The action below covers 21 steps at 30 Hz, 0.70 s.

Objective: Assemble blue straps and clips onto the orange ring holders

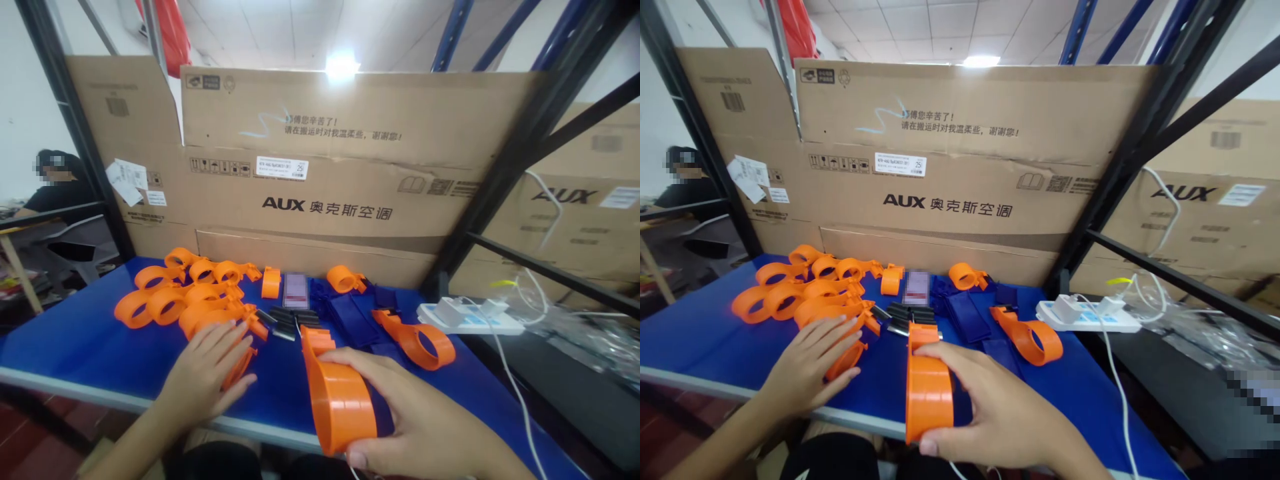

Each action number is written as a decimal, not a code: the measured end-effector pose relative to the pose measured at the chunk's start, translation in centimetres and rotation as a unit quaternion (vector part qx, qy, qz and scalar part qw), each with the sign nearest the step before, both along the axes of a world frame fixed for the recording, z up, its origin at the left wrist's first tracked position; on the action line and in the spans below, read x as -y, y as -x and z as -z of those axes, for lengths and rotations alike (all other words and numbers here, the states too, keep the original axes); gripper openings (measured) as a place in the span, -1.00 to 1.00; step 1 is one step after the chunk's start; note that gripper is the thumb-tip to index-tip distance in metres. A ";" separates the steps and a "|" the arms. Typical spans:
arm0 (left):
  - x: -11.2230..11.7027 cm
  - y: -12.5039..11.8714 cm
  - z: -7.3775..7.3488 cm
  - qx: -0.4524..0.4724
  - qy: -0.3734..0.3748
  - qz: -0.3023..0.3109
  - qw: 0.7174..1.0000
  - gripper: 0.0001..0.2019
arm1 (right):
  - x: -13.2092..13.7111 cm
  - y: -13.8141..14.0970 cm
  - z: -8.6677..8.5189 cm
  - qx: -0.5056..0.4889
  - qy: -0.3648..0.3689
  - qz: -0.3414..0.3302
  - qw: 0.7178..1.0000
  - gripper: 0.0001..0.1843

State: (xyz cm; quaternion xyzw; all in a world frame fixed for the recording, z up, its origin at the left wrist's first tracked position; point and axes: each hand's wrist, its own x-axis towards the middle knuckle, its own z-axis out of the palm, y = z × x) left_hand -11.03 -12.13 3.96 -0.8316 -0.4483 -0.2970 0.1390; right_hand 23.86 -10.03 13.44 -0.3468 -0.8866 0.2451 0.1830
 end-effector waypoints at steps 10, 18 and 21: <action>3.2 4.8 -1.0 0.036 -0.199 0.028 0.979 -0.52 | -1.0 5.2 0.5 0.018 0.083 -0.049 0.995 -0.04; 3.8 6.7 -6.5 0.093 -0.330 -0.063 0.937 -0.59 | -2.9 12.1 4.3 -0.056 0.064 -0.054 0.995 -0.22; 3.5 7.2 -5.5 0.115 -0.292 -0.064 0.947 -0.60 | -4.5 13.4 5.4 -0.074 0.044 -0.073 0.994 -0.18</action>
